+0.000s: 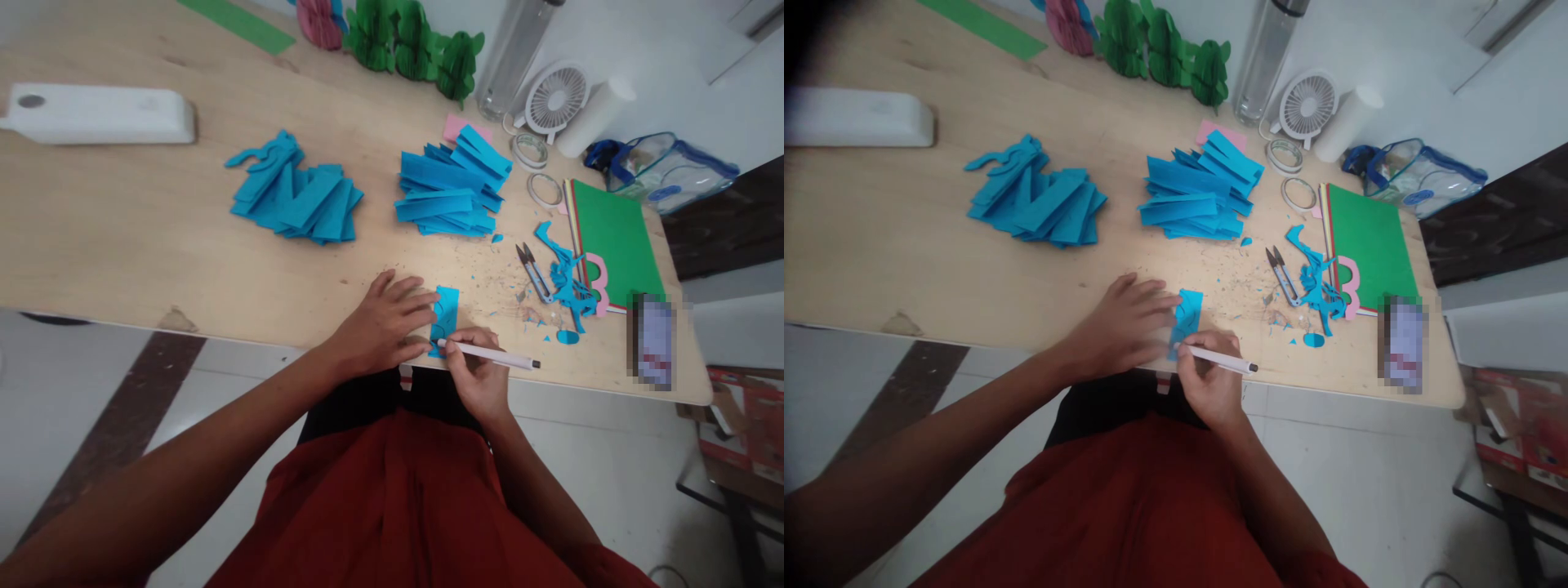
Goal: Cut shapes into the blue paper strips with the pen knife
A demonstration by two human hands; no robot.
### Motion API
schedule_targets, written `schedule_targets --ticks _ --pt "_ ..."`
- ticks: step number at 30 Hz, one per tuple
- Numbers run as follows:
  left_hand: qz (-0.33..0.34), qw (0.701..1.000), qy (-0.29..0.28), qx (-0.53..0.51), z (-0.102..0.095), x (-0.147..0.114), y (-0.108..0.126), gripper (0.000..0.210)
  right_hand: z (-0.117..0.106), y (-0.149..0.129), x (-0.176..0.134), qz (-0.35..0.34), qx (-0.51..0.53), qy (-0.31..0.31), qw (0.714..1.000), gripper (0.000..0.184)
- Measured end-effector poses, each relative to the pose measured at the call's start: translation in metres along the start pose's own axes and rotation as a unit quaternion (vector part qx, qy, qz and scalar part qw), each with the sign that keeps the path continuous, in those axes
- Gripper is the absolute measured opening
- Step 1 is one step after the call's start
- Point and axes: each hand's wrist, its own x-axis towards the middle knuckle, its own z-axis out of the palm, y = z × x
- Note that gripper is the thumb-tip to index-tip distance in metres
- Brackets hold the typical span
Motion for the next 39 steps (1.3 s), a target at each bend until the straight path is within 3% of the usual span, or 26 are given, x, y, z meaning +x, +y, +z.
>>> schedule_targets --ticks 20,39 --pt "0.0 1.0 -0.004 -0.003 -0.0011 0.0001 0.0006 0.03 -0.0003 -0.0005 0.0004 -0.004 0.001 -0.01 1.0 0.012" --pt "0.002 1.0 0.003 -0.012 -0.0012 -0.0001 0.0005 0.034 -0.0044 0.0058 -0.0024 -0.001 -0.008 0.02 1.0 0.011"
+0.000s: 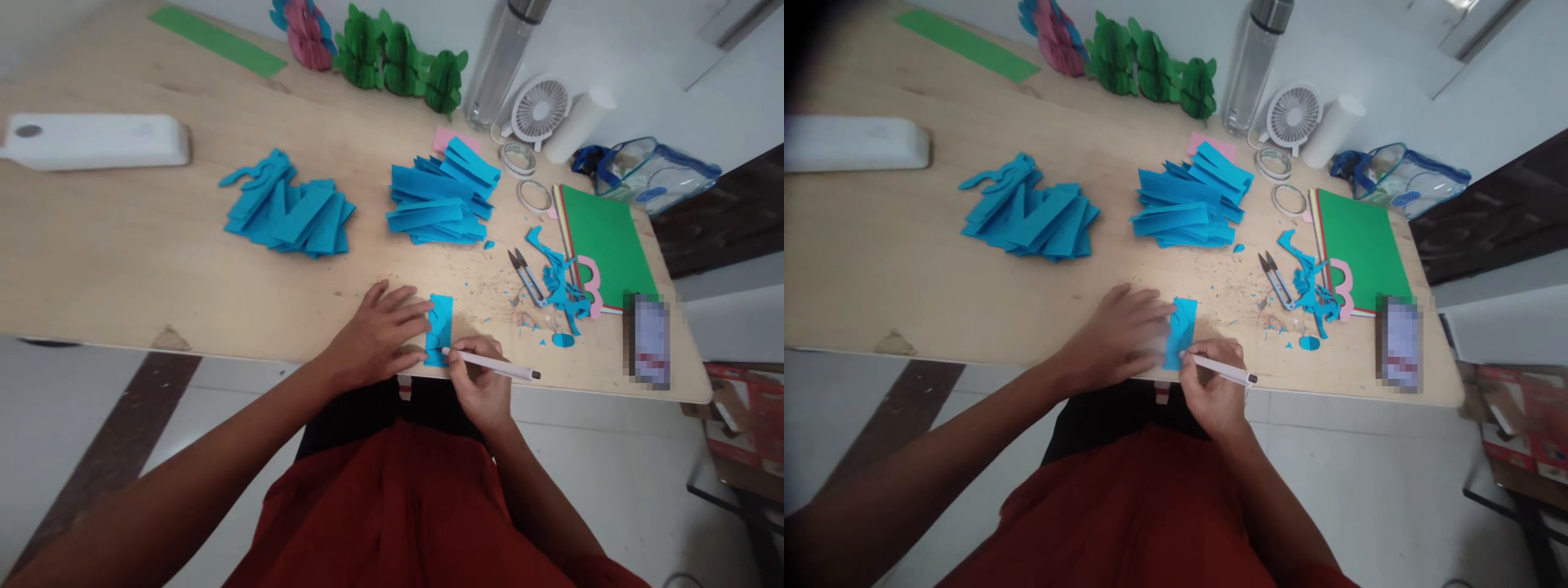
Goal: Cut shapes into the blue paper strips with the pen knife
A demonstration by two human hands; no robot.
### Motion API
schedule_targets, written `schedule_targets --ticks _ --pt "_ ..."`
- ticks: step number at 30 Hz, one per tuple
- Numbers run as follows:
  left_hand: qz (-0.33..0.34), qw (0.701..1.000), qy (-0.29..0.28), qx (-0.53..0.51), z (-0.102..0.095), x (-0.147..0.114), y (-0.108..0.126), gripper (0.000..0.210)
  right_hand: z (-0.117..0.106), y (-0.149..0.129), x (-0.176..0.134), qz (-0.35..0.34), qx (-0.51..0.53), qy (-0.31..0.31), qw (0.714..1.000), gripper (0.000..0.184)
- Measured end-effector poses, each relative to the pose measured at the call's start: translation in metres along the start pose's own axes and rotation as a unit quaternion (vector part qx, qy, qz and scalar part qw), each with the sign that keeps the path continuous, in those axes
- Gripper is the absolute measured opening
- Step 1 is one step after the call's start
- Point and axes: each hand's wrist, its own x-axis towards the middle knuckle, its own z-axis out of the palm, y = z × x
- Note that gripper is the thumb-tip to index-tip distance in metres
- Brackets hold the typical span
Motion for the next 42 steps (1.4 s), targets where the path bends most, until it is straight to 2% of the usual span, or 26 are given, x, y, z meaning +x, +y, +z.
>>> schedule_targets --ticks 17,36,38,42 --pt "0.002 1.0 -0.002 0.009 0.0018 0.0003 -0.001 0.034 0.0035 0.0052 -0.0023 -0.008 -0.018 0.034 0.999 0.009" --pt "-0.001 1.0 0.015 0.003 0.0065 0.0003 -0.002 0.031 0.0055 0.0033 -0.0054 -0.007 0.002 0.027 1.0 0.015" --pt "-0.002 1.0 0.017 0.002 0.007 0.0002 -0.002 0.03 0.0052 0.0045 -0.0054 0.01 0.026 0.023 0.999 0.016" --pt "0.001 1.0 0.023 0.004 0.0084 0.0001 -0.0027 0.03 0.0046 0.0074 -0.0056 0.072 0.161 0.055 0.983 0.017"
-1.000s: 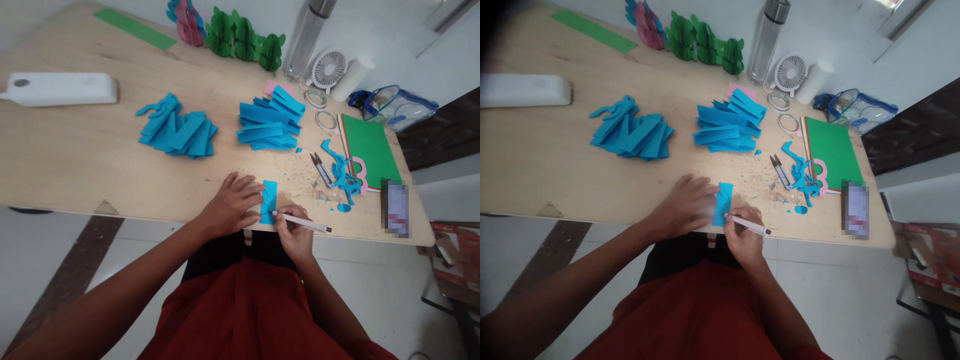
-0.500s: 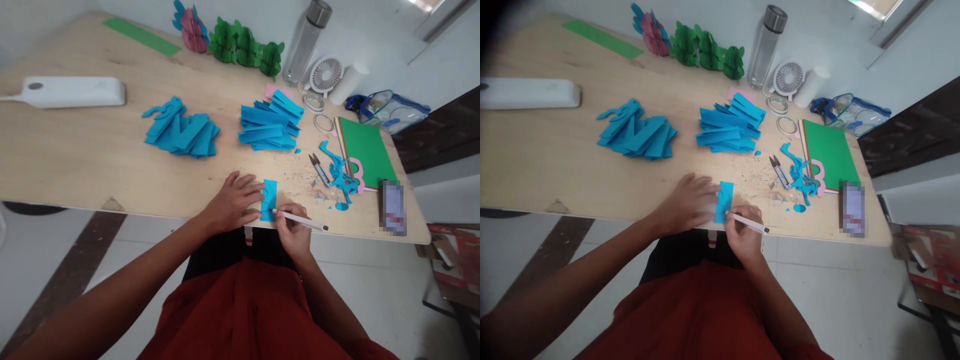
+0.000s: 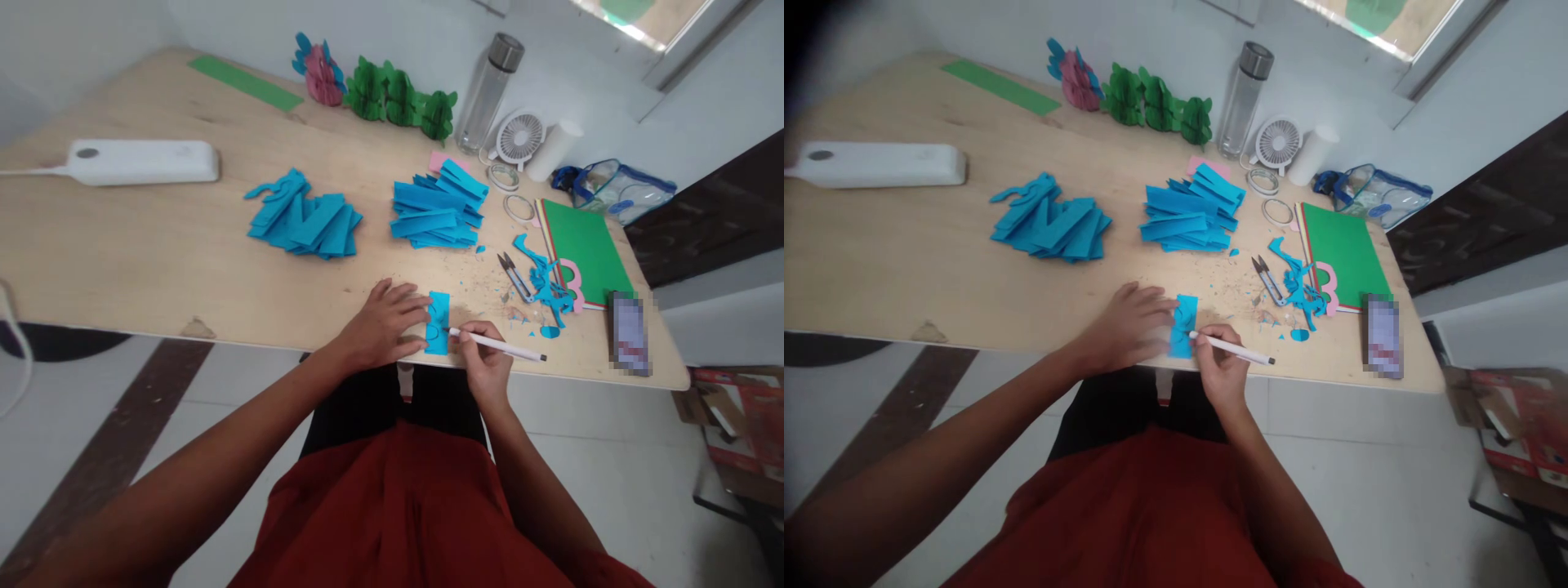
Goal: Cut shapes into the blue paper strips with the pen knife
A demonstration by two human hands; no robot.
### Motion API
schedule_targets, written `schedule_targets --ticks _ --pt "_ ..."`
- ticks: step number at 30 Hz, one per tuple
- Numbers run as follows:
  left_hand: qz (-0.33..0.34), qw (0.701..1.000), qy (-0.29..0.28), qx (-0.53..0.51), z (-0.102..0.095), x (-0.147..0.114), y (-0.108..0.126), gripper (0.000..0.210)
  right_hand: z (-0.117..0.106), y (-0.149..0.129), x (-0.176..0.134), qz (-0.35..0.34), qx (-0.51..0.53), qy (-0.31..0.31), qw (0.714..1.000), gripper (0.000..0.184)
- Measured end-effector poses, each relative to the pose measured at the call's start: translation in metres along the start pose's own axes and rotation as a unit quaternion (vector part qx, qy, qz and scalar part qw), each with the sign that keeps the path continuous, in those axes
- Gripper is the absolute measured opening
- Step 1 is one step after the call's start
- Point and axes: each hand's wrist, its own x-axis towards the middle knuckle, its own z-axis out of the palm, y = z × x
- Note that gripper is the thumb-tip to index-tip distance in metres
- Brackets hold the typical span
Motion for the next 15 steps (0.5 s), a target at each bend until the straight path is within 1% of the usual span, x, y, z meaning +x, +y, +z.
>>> schedule_targets --ticks 2,6,9,13,15 --pt "0.001 1.0 0.004 0.003 0.0012 -0.0001 -0.0007 0.029 0.0004 0.0017 -0.0001 0.011 0.051 0.02 0.998 0.017" --pt "0.003 1.0 0.008 0.006 0.0033 -0.0004 -0.0018 0.028 0.0025 0.005 -0.0001 -0.013 0.085 0.042 0.995 0.017" --pt "0.005 1.0 0.01 0.005 0.0039 -0.0003 -0.0016 0.028 0.0024 0.0056 0.0 -0.029 0.054 0.042 0.997 0.02" --pt "0.002 1.0 0.012 0.004 0.0028 0.0004 -0.0009 0.029 0.0016 0.0073 -0.0002 -0.044 -0.012 0.022 0.999 0.027" --pt "0.004 1.0 0.01 0.003 0.0011 0.001 -0.0003 0.029 0.0021 0.0097 -0.0003 -0.066 -0.051 0.009 0.996 0.028"
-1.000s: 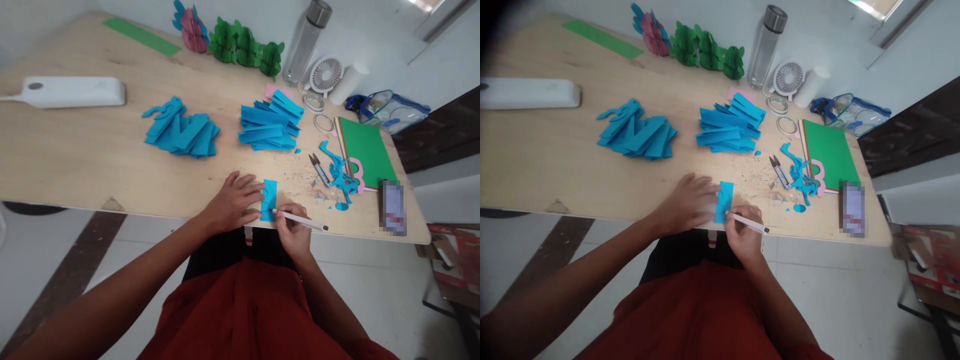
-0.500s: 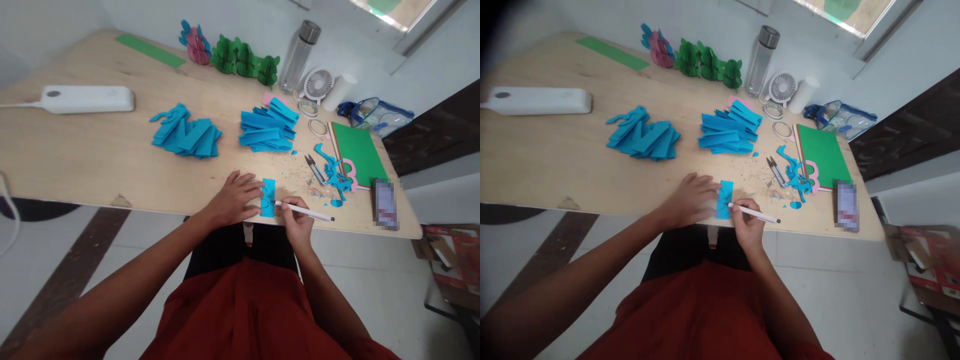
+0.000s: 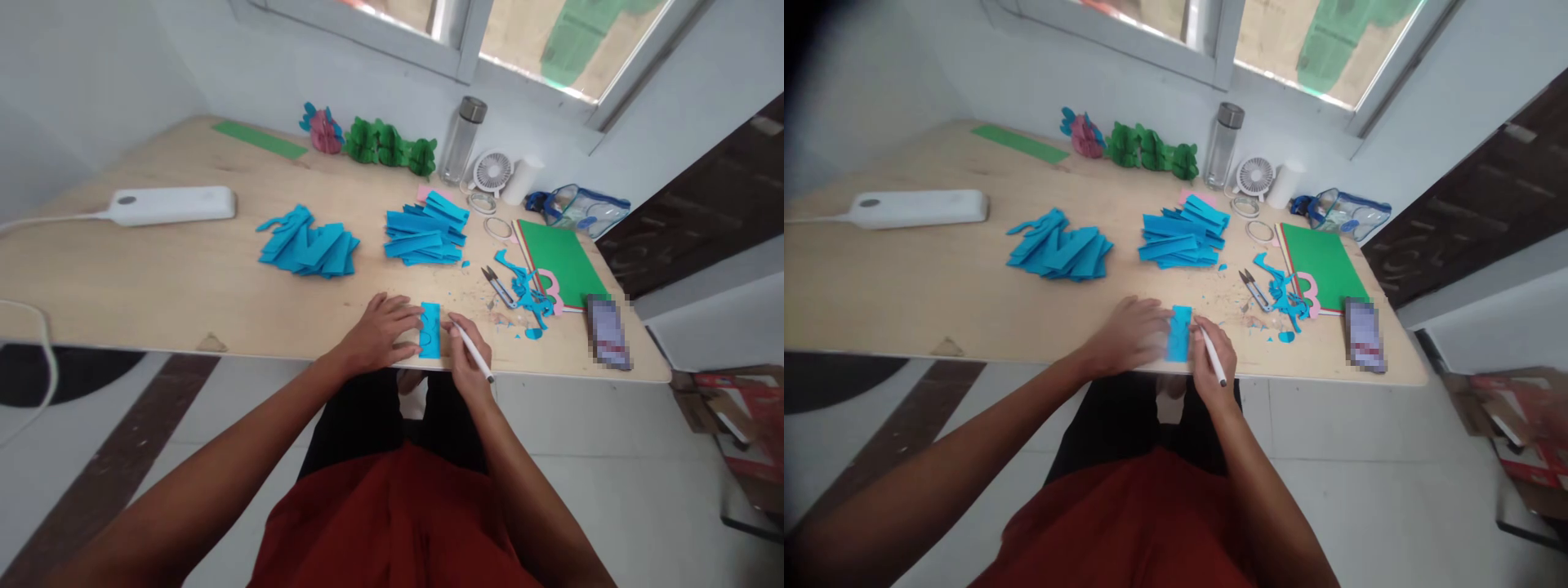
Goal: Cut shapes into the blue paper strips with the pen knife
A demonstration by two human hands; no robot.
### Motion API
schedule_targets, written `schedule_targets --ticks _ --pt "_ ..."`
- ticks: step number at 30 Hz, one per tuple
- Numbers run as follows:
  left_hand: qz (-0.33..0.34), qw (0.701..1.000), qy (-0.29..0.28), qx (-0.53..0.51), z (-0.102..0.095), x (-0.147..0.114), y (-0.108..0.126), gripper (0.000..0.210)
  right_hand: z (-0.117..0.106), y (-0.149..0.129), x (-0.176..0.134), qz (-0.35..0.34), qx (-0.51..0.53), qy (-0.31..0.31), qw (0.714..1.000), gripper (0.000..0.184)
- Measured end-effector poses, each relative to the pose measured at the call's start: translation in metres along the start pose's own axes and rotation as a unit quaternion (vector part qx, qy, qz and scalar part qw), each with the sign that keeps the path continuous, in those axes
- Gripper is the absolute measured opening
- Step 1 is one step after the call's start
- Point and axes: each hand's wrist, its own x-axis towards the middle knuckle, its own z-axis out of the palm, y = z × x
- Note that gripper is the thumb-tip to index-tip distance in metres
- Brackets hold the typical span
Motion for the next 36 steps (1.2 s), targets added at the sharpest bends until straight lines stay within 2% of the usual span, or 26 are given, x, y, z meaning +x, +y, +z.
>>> schedule_targets --ticks 3,8,13,23,29,36 --pt "0.007 1.0 -0.001 -0.003 -0.003 0.0 0.002 0.031 0.002 0.004 0.0 -0.049 -0.059 0.001 0.997 0.029" --pt "-0.001 1.0 0.011 -0.001 -0.006 -0.001 0.005 0.034 0.006 0.007 -0.001 -0.121 -0.178 -0.007 0.977 0.031" --pt "-0.003 1.0 0.02 0.013 -0.007 -0.001 0.007 0.034 0.01 0.011 -0.002 -0.151 -0.24 -0.018 0.959 0.031" --pt "-0.007 0.999 0.039 0.018 -0.011 -0.001 0.016 0.035 0.009 0.009 -0.002 -0.159 -0.247 -0.035 0.955 0.031" --pt "-0.01 0.996 0.087 0.003 -0.013 -0.001 0.016 0.019 0.009 0.01 -0.002 -0.158 -0.238 -0.036 0.958 0.033" --pt "-0.075 0.994 0.083 0.014 -0.004 0.01 0.022 0.013 0.01 0.01 -0.004 -0.153 -0.239 -0.041 0.958 0.032"
